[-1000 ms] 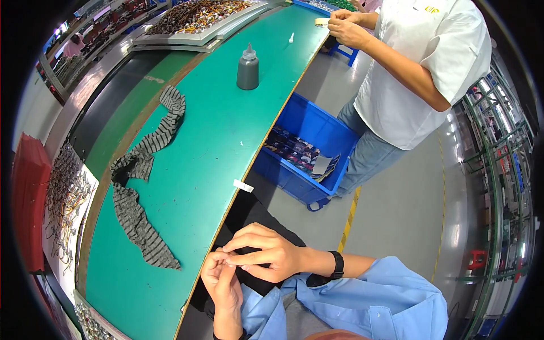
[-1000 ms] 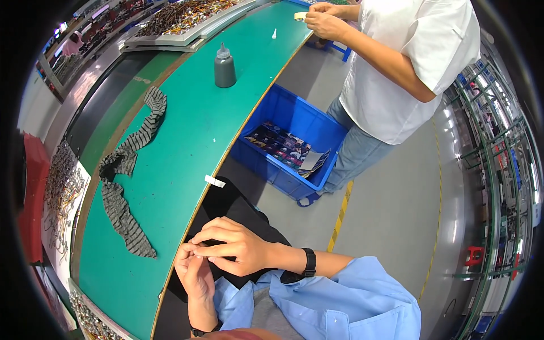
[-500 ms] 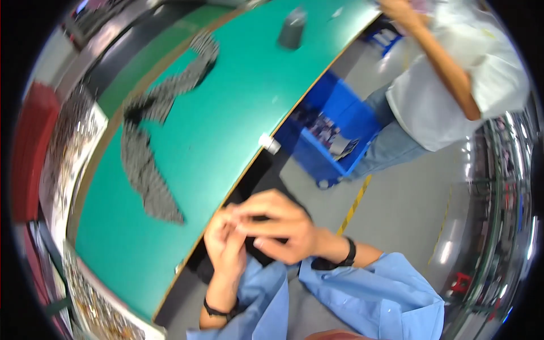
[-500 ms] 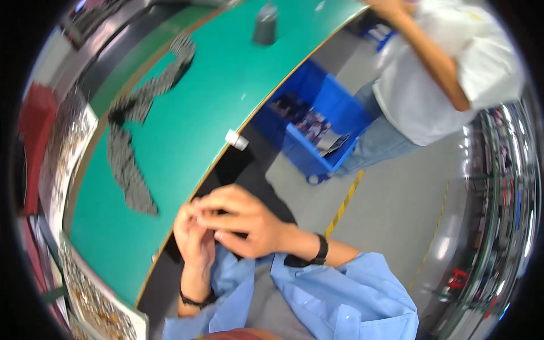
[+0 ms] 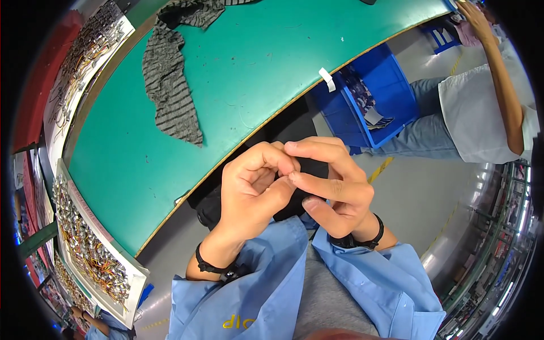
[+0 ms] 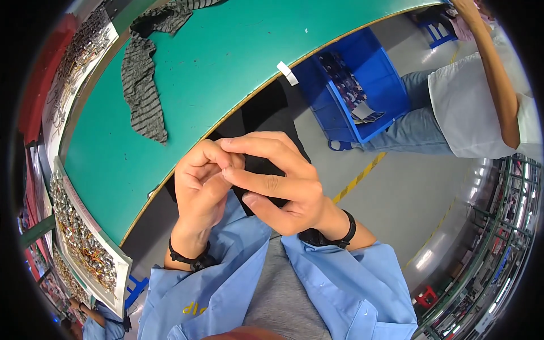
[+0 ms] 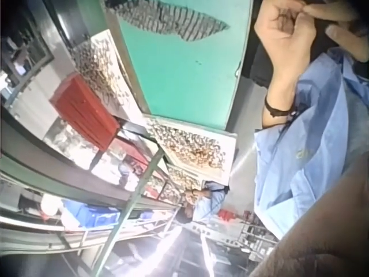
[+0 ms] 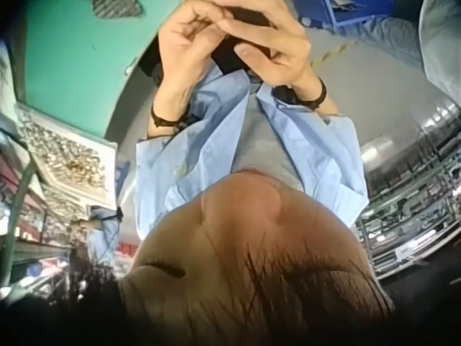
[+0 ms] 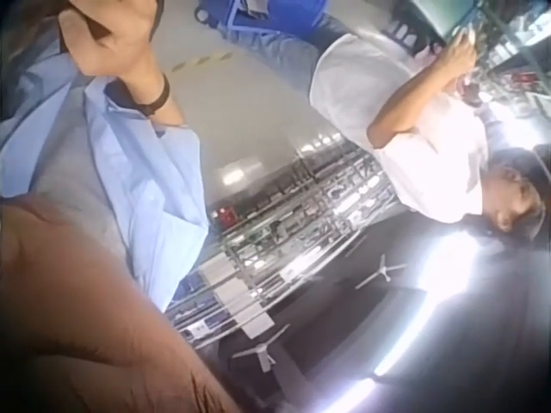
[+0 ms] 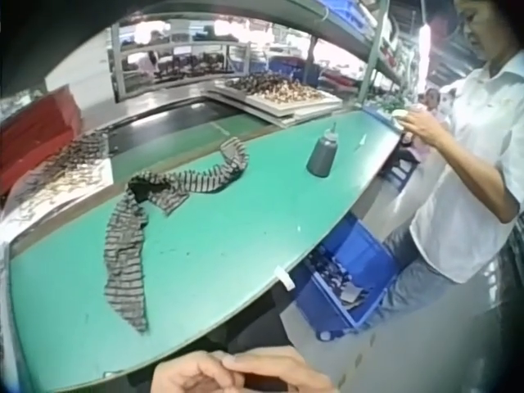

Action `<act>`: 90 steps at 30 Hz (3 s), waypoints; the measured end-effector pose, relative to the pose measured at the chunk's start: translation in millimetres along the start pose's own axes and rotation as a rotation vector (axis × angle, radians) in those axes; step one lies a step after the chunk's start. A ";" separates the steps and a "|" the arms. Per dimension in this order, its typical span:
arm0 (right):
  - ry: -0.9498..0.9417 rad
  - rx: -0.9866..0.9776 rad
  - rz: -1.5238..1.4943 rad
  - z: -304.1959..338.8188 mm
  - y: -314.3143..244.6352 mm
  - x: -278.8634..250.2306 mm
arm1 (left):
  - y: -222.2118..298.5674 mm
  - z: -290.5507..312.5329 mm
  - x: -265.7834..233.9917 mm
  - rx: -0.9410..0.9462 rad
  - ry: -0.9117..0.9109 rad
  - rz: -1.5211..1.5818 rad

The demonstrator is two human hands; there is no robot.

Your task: The person peels a strip of tape from the table and wraps it around their fingers before picking up a wire and a potentiometer. They apply glue from a bottle to the potentiometer terminals and join the wire to them by hand.

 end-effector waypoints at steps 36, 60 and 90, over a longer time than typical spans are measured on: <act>-0.078 0.233 -0.710 14.6 -1.8 12.8 | -10.4 -2.7 33.8 0.166 0.118 0.072; -0.141 0.224 -0.917 12.8 -12.6 17.7 | -5.6 -11.3 35.1 0.675 0.039 -0.595; -0.224 0.280 -1.036 15.6 -8.3 15.8 | -14.3 -10.1 13.7 0.681 -0.069 -0.325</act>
Point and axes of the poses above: each hand's wrist, its own z-axis away from the middle knuckle, its own x-axis out of the palm, y = z × x, the point moved 1 cm from there along -z, towards the middle knuckle, and after that the axes turned 15 degrees about x, right-handed, at the moved point
